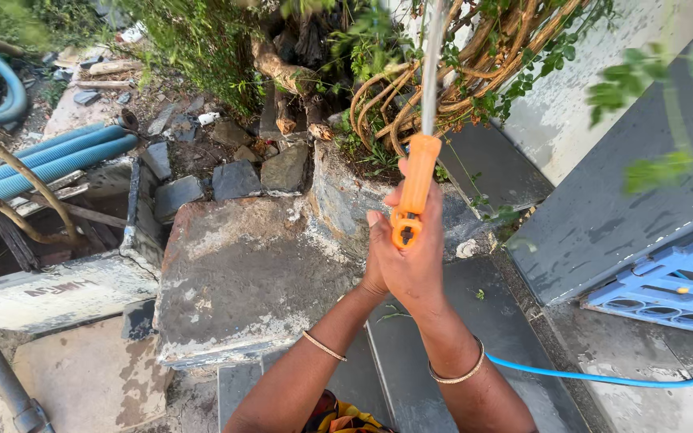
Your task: The person waters plants and a tree using a sprayer nozzle attached to a hose while standing on outdoor steps.
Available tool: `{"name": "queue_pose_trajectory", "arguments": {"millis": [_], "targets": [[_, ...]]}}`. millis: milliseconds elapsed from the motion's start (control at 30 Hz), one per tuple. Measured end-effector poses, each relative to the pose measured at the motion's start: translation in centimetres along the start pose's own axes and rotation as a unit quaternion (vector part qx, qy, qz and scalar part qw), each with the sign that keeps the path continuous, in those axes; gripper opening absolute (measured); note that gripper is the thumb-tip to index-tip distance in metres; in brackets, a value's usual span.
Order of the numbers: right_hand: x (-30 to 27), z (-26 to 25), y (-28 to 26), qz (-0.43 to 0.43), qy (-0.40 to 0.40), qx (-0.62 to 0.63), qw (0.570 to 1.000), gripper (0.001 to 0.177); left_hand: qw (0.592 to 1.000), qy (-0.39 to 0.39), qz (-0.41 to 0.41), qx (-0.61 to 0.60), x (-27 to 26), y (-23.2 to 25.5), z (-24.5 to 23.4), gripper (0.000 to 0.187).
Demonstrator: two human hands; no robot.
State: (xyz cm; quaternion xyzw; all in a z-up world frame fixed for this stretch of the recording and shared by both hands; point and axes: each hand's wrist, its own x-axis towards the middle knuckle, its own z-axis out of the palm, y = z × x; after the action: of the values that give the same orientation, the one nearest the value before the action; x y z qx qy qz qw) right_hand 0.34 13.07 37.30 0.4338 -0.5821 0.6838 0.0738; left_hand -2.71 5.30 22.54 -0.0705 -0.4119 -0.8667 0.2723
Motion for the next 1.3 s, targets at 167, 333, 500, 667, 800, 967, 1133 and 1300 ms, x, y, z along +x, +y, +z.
{"name": "queue_pose_trajectory", "arguments": {"millis": [167, 333, 500, 667, 800, 967, 1133, 1300], "targets": [[0.2, -0.1, -1.2, 0.018, -0.024, -0.001, 1.0, 0.072, 0.996, -0.069, 0.007, -0.059, 0.1, 1.1, 0.8, 0.068], [-0.5, -1.7, -1.6, 0.003, -0.024, 0.015, 1.0, 0.07, 0.997, -0.063, 0.014, -0.031, -0.2, 0.7, 2.5, 0.069], [-1.1, -4.4, -1.6, -0.018, -0.005, 0.017, 1.0, 0.076, 0.977, -0.024, 0.092, 0.189, -1.3, 0.1, 4.9, 0.061], [-2.0, -7.1, -2.1, -0.018, -0.001, -0.008, 1.0, 0.075, 0.963, -0.007, 0.116, 0.244, -2.5, -1.6, 7.2, 0.05], [-2.9, -8.7, -2.5, 0.017, 0.008, -0.015, 1.0, 0.075, 0.956, -0.011, 0.118, 0.268, -3.6, -2.8, 8.1, 0.042], [-3.6, -10.4, -2.2, 0.044, 0.0, 0.007, 0.999, 0.072, 0.958, 0.003, 0.076, 0.277, -5.0, -5.5, 8.2, 0.039], [-4.2, -11.6, -1.5, 0.063, -0.003, -0.002, 0.998, 0.071, 0.958, 0.013, 0.064, 0.28, -6.0, -7.3, 8.0, 0.04], [-4.8, -12.3, -0.4, 0.088, -0.004, -0.002, 0.996, 0.071, 0.958, 0.019, 0.072, 0.276, -7.0, -7.7, 8.5, 0.041]]}}
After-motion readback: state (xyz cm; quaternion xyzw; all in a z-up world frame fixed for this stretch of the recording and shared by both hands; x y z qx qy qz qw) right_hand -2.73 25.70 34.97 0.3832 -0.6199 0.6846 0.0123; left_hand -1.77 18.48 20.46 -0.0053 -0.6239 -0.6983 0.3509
